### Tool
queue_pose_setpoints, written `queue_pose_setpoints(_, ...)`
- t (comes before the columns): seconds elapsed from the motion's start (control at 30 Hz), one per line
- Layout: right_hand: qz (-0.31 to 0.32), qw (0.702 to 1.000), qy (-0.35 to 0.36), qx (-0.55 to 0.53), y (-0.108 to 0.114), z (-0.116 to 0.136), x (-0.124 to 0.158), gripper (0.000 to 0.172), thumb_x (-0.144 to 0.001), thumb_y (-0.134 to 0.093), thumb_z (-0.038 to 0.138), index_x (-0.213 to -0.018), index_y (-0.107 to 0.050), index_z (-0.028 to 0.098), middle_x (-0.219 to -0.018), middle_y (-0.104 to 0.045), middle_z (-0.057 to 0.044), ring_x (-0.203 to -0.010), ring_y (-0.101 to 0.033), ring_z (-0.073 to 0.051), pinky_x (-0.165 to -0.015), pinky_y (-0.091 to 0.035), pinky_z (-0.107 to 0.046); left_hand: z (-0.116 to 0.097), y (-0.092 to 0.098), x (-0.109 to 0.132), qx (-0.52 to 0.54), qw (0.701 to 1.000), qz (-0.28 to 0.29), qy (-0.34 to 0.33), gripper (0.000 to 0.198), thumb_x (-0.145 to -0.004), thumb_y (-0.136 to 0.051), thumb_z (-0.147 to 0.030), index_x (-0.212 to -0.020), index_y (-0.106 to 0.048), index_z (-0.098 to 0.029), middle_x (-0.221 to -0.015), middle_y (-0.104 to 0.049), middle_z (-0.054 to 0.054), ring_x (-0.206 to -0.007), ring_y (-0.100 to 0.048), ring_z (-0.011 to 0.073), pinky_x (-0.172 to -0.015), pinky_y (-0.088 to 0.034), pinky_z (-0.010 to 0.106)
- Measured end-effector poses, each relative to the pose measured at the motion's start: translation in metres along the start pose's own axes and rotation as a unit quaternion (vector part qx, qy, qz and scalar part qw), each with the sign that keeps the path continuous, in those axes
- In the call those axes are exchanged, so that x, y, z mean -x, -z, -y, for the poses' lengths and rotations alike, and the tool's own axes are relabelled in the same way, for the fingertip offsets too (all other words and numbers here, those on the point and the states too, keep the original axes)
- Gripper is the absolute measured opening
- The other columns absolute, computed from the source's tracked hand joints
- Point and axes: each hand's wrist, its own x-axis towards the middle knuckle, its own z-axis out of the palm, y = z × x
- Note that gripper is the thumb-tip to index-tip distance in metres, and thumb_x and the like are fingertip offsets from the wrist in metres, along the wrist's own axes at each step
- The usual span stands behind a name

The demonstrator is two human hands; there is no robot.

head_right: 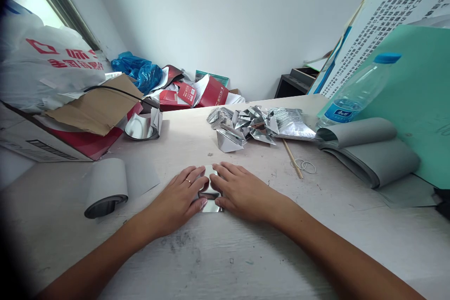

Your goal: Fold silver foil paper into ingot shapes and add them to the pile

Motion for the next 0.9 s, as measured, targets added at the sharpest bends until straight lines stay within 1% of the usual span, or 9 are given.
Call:
queue_pose_setpoints(0.13, 0.000, 1.000, 0.000, -0.001, 0.0003, 0.0005, -0.0013, 0.051, -0.097, -0.048, 0.044, -0.141, -0.048, 0.019, -0.154, -0.037, -0.014, -0.145, -0.032, -0.030, -0.117, -0.035, -0.051, 0.0009, -0.0016, 0.0005, 0.000, 1.000, -0.011, -0.004, 0.028, -0.096, -0.054, -0.032, -0.123, -0.052, -0.024, -0.150, -0.043, 0.008, -0.141, -0.034, 0.0296, -0.111, -0.039, 0.052)
queue_pose_setpoints(0.27, 0.006, 1.000, -0.006, -0.003, 0.0008, 0.0010, -0.0015, 0.051, -0.097, -0.048, 0.044, -0.141, -0.048, 0.019, -0.155, -0.036, -0.015, -0.146, -0.032, -0.030, -0.117, -0.035, -0.051, -0.0002, -0.0006, 0.0001, -0.001, 1.000, -0.001, 0.000, 0.027, -0.096, -0.054, -0.031, -0.122, -0.052, -0.023, -0.150, -0.043, 0.008, -0.141, -0.034, 0.0293, -0.112, -0.038, 0.051)
queue_pose_setpoints(0.63, -0.008, 1.000, 0.006, 0.004, -0.0017, -0.0003, -0.0007, 0.051, -0.097, -0.048, 0.043, -0.141, -0.049, 0.018, -0.154, -0.037, -0.015, -0.145, -0.033, -0.031, -0.117, -0.036, -0.054, -0.0023, 0.0030, -0.0008, 0.004, 1.000, 0.005, 0.001, 0.027, -0.096, -0.054, -0.030, -0.122, -0.051, -0.023, -0.149, -0.043, 0.009, -0.142, -0.034, 0.0300, -0.113, -0.038, 0.053)
queue_pose_setpoints(0.9, 0.005, 1.000, -0.004, -0.002, 0.0018, 0.0021, -0.0010, 0.050, -0.097, -0.048, 0.043, -0.140, -0.050, 0.018, -0.154, -0.036, -0.015, -0.145, -0.032, -0.031, -0.117, -0.035, -0.053, -0.0010, 0.0011, 0.0001, -0.007, 1.000, 0.012, 0.003, 0.027, -0.098, -0.051, -0.032, -0.123, -0.051, -0.023, -0.151, -0.040, 0.008, -0.143, -0.032, 0.0301, -0.114, -0.036, 0.051)
